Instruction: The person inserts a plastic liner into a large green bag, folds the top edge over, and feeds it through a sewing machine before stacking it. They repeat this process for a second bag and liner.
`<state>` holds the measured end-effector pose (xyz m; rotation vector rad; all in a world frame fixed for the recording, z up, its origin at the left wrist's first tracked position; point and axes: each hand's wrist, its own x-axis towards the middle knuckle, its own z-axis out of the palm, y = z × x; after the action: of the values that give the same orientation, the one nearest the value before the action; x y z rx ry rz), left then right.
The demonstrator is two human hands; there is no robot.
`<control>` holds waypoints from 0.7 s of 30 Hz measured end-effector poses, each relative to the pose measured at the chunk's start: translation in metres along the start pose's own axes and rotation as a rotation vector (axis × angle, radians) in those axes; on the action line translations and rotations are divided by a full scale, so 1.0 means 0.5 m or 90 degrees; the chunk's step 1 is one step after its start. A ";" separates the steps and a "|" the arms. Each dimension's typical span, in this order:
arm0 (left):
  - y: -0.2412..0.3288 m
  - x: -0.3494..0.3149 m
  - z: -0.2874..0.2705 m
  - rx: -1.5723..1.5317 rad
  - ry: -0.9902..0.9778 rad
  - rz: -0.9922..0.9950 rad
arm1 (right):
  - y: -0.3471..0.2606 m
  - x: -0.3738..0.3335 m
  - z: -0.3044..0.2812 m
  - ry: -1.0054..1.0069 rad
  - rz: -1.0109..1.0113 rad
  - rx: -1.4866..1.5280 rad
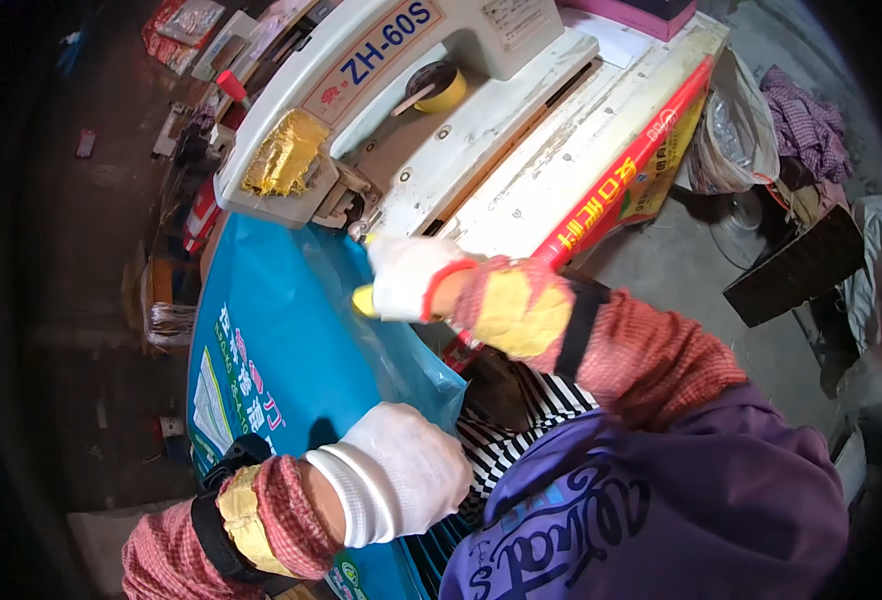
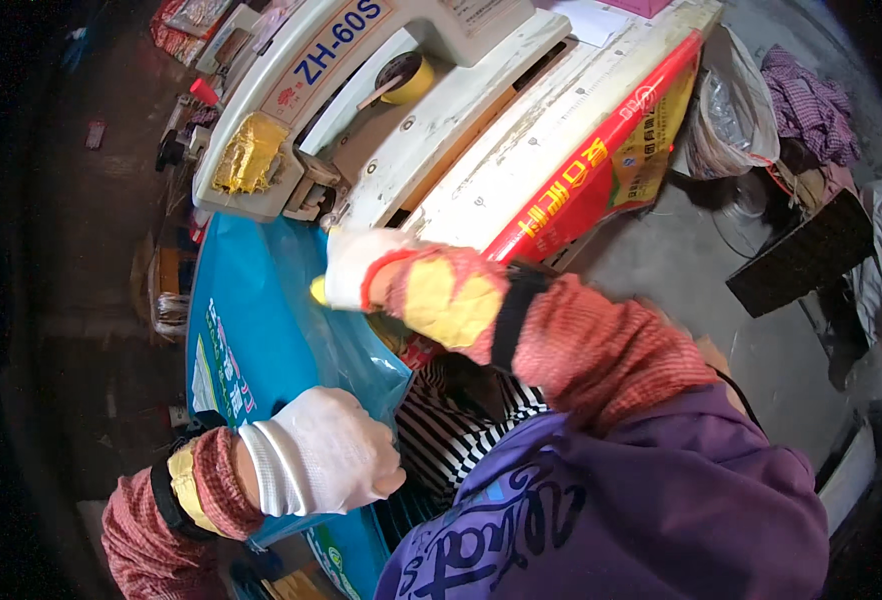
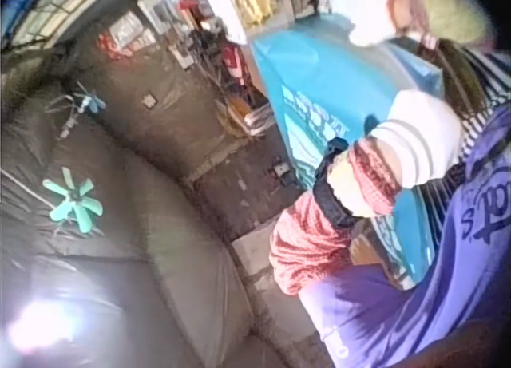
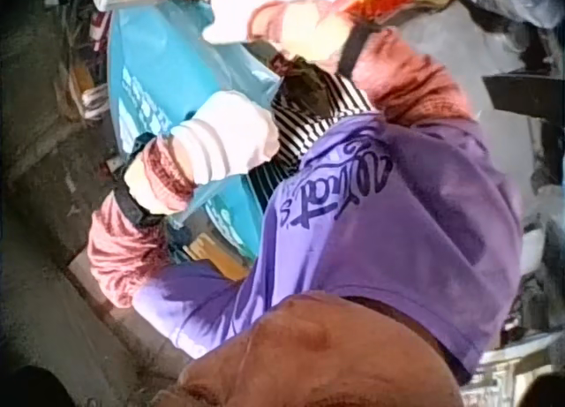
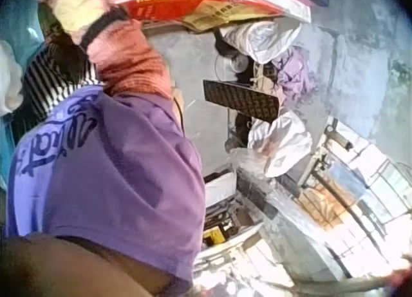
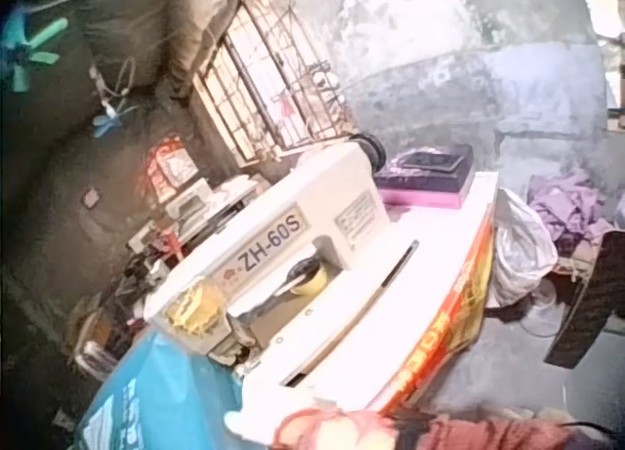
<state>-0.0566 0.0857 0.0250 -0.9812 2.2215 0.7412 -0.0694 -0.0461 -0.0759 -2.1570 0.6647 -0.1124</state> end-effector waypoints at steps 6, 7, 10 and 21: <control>0.003 0.010 -0.006 -0.006 -0.033 0.012 | 0.020 0.073 0.185 0.256 -0.039 -0.267; -0.002 0.013 -0.013 -0.006 -0.035 0.011 | 0.028 0.091 0.203 0.257 -0.039 -0.265; -0.009 0.026 -0.095 -0.008 -0.271 -0.257 | 0.000 0.127 0.214 0.279 -0.046 -0.277; -0.031 -0.098 -0.014 0.141 -0.329 -0.409 | -0.023 0.177 0.197 -0.002 -0.014 -0.306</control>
<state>-0.0194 0.0940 0.0601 -1.1436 1.3904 0.3798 0.0412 -0.0142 -0.1426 -2.6230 0.7198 0.0443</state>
